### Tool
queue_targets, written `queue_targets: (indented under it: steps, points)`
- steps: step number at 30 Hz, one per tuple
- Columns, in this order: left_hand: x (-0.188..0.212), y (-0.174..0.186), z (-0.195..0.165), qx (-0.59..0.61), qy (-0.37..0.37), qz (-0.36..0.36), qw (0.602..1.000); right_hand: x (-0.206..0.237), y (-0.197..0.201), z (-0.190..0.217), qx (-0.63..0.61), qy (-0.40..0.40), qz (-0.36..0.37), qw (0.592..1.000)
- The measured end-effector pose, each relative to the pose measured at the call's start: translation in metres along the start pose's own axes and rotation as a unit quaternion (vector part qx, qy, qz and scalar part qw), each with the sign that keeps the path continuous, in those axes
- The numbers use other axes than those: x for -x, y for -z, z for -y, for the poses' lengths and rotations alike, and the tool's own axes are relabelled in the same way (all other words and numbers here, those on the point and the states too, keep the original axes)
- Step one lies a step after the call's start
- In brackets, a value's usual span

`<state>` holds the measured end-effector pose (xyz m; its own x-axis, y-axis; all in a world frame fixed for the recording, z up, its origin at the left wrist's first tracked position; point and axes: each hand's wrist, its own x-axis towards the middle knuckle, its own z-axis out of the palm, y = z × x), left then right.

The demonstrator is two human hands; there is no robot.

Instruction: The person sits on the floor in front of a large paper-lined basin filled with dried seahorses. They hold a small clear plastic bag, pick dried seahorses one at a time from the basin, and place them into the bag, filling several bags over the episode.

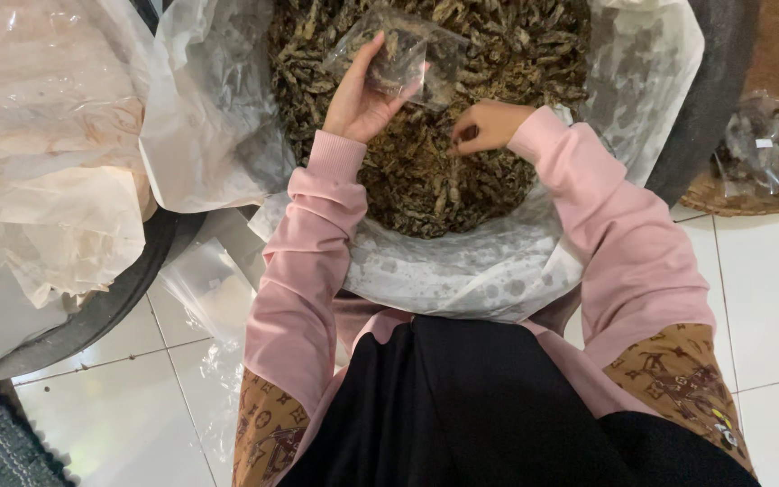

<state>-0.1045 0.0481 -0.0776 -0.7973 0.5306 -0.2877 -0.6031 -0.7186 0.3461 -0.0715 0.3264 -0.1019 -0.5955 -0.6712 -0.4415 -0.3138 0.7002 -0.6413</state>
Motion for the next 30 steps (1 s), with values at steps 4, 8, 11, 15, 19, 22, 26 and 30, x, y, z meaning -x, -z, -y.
queue_targets:
  steps: [4,8,11,15,19,22,26,30]
  points:
    - [-0.002,-0.002,-0.002,-0.013,-0.023,-0.036,0.999,0.027,0.043,0.007,-0.041,0.119,-0.145,0.981]
    - [-0.005,-0.007,-0.005,-0.029,-0.066,-0.065,0.995,0.067,0.073,0.027,-0.136,0.097,-0.312,0.935]
    - [-0.011,-0.014,-0.006,0.008,-0.097,-0.049,0.994,0.08,0.081,0.048,-0.206,0.128,-0.426,0.872]
    - [-0.014,-0.021,0.0,-0.003,-0.122,-0.018,0.992,0.063,0.067,0.077,-0.258,0.096,-0.512,0.814]
    - [-0.016,-0.024,0.009,0.003,-0.124,-0.034,0.992,0.035,0.058,0.09,-0.359,0.11,-0.522,0.766]
    - [-0.02,-0.024,0.012,0.017,-0.133,-0.018,0.991,0.017,0.068,0.091,-0.384,0.124,-0.55,0.731]
    - [-0.022,-0.024,0.01,0.083,-0.143,0.021,0.986,-0.009,0.069,0.101,-0.304,0.178,-0.63,0.692]
    - [-0.02,-0.028,0.01,0.087,-0.171,0.041,0.981,-0.029,0.065,0.116,-0.267,0.189,-0.64,0.695]
